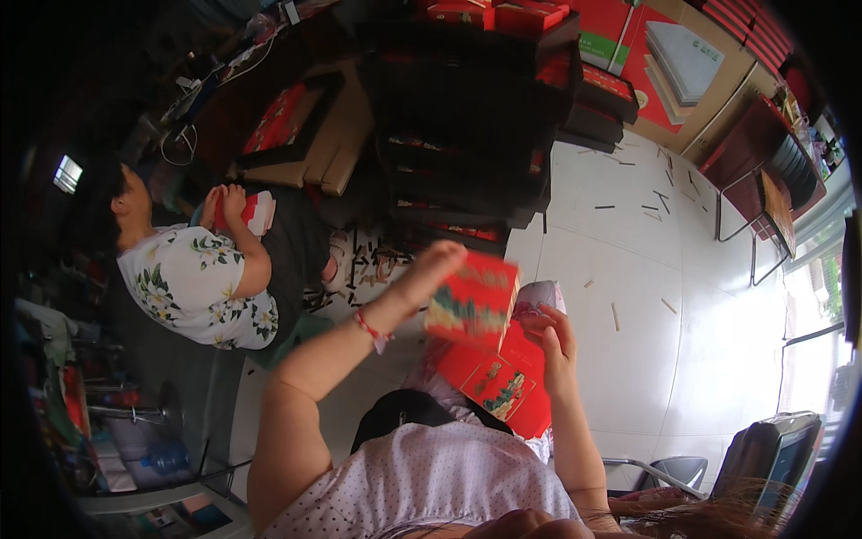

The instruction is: The person assembles cardboard boxes by hand, folding the tabs and sides of several red and white boxes into shape before placing them into a pile on a desk.

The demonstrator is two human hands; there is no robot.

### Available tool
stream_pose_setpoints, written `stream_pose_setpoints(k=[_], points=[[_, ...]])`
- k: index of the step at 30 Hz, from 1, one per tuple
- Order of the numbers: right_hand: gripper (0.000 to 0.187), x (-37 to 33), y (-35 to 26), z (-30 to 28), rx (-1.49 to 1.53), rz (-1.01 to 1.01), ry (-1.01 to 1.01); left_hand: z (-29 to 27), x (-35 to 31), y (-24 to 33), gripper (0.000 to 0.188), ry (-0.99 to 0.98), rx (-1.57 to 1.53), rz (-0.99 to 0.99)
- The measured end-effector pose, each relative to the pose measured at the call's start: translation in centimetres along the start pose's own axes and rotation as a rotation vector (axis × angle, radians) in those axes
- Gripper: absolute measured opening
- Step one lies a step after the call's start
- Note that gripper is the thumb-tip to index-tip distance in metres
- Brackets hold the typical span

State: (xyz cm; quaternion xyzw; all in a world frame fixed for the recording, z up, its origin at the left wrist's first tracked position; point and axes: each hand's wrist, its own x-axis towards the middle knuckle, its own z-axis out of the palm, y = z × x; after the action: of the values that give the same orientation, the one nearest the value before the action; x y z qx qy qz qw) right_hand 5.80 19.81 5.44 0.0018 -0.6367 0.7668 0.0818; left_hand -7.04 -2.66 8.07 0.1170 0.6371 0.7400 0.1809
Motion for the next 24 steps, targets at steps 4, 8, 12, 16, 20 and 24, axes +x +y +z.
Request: stream_pose_setpoints(k=[4,8,12,16,20,24], points=[[0.033,-0.6,1.1,-1.2,-0.042,0.052,0.054,-2.5,5.2,8.0,0.048,-0.036,-0.574,-0.153],[0.032,-1.0,1.8,-1.1,-0.030,0.066,0.082,-3.5,15.6,18.6,0.049,0.161,-0.439,0.040],[0.026,-1.2,0.9,-0.3,0.017,0.032,0.110,1.6,19.7,28.5,0.066,0.204,-0.463,0.403],[0.029,-2.3,1.2,-0.7,-0.006,0.011,0.126,-0.3,26.3,27.9,0.084,0.005,-0.584,0.423],[0.029,-3.8,1.5,-2.2,-0.043,0.025,0.201,1.4,22.7,23.4,0.093,0.120,-0.361,0.248],[0.025,-4.7,1.2,-3.4,-0.113,0.033,0.251,-1.0,21.0,20.1,0.095,0.121,-0.077,0.231]])
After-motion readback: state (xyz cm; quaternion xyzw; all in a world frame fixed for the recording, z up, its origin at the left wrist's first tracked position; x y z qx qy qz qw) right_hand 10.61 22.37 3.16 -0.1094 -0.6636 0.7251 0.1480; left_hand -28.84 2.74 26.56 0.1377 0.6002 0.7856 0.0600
